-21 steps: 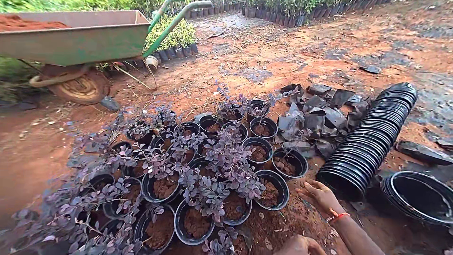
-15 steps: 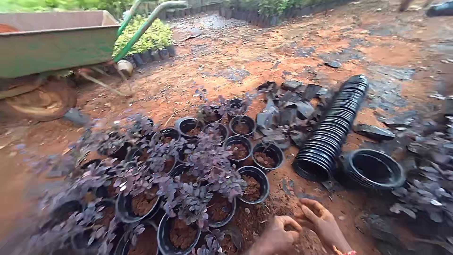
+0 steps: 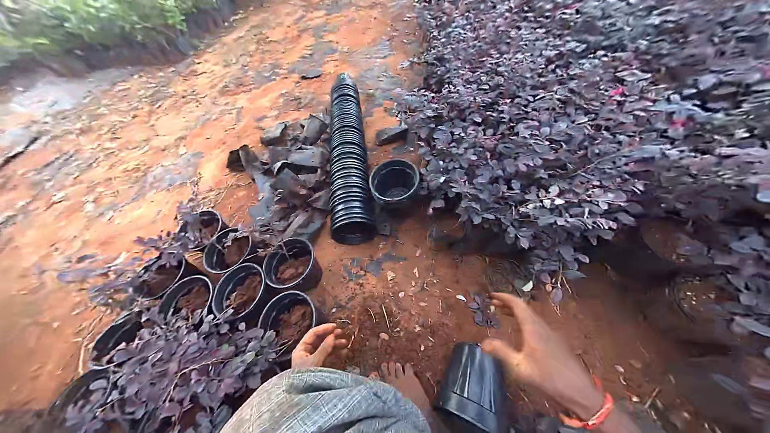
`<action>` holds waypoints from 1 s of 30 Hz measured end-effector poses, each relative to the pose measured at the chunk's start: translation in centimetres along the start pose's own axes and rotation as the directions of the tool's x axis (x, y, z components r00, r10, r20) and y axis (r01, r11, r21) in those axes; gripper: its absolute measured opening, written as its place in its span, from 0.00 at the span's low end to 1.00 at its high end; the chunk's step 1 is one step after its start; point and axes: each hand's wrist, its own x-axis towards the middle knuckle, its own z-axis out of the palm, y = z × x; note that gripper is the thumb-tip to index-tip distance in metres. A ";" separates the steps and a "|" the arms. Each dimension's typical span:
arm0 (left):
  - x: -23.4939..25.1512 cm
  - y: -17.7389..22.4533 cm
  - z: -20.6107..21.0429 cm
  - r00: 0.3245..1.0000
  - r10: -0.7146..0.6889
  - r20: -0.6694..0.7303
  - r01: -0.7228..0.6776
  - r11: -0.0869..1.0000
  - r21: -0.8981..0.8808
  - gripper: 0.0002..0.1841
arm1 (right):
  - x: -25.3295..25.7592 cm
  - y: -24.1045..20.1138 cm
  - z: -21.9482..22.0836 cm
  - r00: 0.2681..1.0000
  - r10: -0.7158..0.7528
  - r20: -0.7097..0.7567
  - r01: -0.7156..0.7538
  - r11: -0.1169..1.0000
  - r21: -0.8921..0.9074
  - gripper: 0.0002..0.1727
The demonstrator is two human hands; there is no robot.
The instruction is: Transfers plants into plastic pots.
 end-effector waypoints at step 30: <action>-0.1 0.9 -0.1 0.991 0.054 -0.121 -0.072 0.987 -0.147 0.10 | 16.3 0.1 7.9 0.990 0.110 -0.092 -0.103 0.991 0.080 0.30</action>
